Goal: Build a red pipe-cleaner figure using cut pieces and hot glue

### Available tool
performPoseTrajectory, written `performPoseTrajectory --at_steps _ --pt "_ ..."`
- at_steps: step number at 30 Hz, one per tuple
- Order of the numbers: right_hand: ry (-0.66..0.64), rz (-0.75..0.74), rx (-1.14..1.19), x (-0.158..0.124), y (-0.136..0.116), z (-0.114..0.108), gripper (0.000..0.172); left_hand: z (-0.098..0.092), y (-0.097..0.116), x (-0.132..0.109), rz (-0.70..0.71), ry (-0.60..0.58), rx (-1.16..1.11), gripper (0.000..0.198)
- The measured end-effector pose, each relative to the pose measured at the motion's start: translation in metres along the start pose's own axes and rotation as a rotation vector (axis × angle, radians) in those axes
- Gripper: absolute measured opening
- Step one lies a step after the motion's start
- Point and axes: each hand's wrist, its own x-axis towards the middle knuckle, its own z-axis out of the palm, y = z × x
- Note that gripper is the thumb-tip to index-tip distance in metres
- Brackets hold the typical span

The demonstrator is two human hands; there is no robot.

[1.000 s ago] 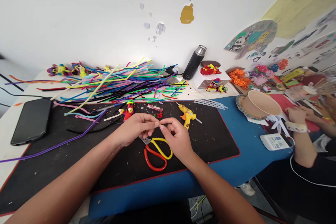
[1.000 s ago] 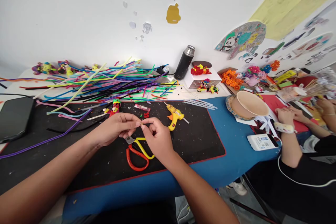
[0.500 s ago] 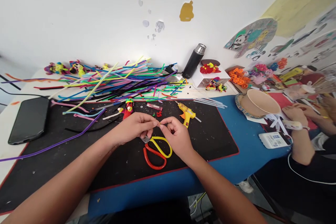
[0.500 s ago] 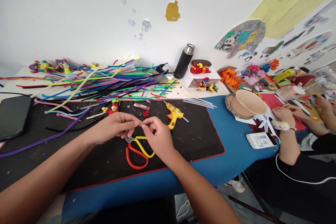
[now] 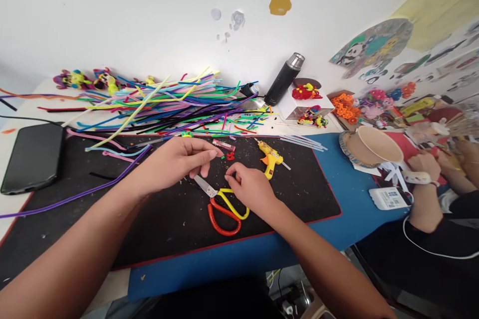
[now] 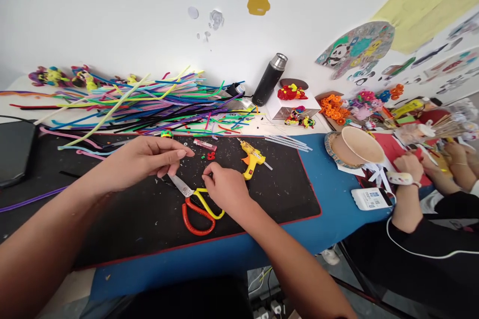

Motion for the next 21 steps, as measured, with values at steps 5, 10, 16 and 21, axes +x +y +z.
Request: performPoseTrajectory --at_steps 5,10,16,21 --pt "-0.011 -0.008 -0.114 0.008 -0.001 0.005 0.008 0.0 -0.001 0.0 0.008 -0.019 0.036 0.042" --pt "-0.023 0.021 -0.12 0.012 0.001 0.002 0.01 0.0 0.001 0.0 0.007 -0.022 0.036 0.04" --pt "-0.032 0.024 -0.142 0.014 0.001 0.001 0.013 0.001 0.002 0.0 0.022 -0.034 0.059 0.039" --pt "-0.031 0.024 -0.148 0.013 0.004 0.002 0.014 0.001 0.001 0.0 0.021 -0.026 0.067 0.039"
